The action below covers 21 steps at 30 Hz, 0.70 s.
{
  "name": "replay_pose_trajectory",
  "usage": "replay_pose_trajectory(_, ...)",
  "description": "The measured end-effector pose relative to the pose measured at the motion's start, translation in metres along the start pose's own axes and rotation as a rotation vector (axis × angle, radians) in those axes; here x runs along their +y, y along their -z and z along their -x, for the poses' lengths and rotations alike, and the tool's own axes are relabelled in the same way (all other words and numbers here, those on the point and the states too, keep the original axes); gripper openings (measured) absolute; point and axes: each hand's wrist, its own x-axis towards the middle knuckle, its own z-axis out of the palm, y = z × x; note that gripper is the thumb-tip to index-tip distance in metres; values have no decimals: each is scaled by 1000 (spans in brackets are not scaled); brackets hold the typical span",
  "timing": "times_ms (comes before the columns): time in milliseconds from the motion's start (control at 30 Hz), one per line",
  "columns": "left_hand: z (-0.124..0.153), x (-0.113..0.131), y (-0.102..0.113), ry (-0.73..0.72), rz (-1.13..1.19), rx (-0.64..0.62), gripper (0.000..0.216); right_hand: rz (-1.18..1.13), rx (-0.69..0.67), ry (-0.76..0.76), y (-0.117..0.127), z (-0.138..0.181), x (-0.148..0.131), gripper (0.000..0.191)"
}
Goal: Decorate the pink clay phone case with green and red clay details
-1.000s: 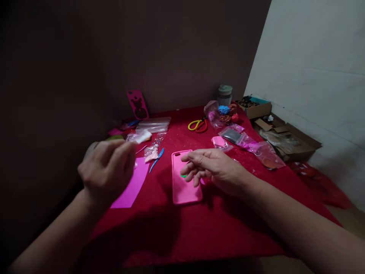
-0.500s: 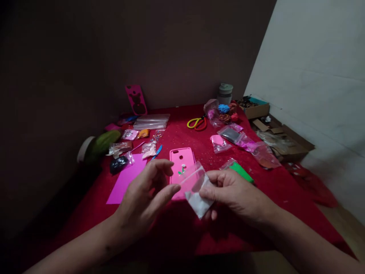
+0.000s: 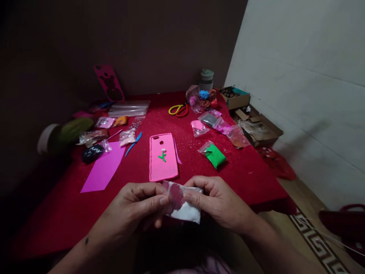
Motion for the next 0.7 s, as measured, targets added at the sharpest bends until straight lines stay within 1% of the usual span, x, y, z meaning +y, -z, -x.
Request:
replay_pose_trajectory(133, -2, -7, -4, -18, 13, -90, 28, -1, 46, 23, 4, 4, 6, 25)
replay_pose_trajectory(200, -3, -9, -9, -13, 1, -99, 28, -4, 71, 34, 7, 4, 10, 24)
replay_pose_trajectory(300, -4, -10, -17, -54, 9, -45, 28, -63, 116, 53, 7, 1, 16, 25)
replay_pose_trajectory(433, -4, -12, -26, -203, 43, 18, 26, -122, 164, 98, 3, -1, 20, 21)
replay_pose_trajectory(567, -4, -16, -30, -275, 9, 29, 26, -170, 221, 106, 1, 0, 22, 22)
replay_pose_trajectory(700, -6, -22, -31, -310, -10, 34, 29, -235, 319, 95, 1, 2, 26, 31)
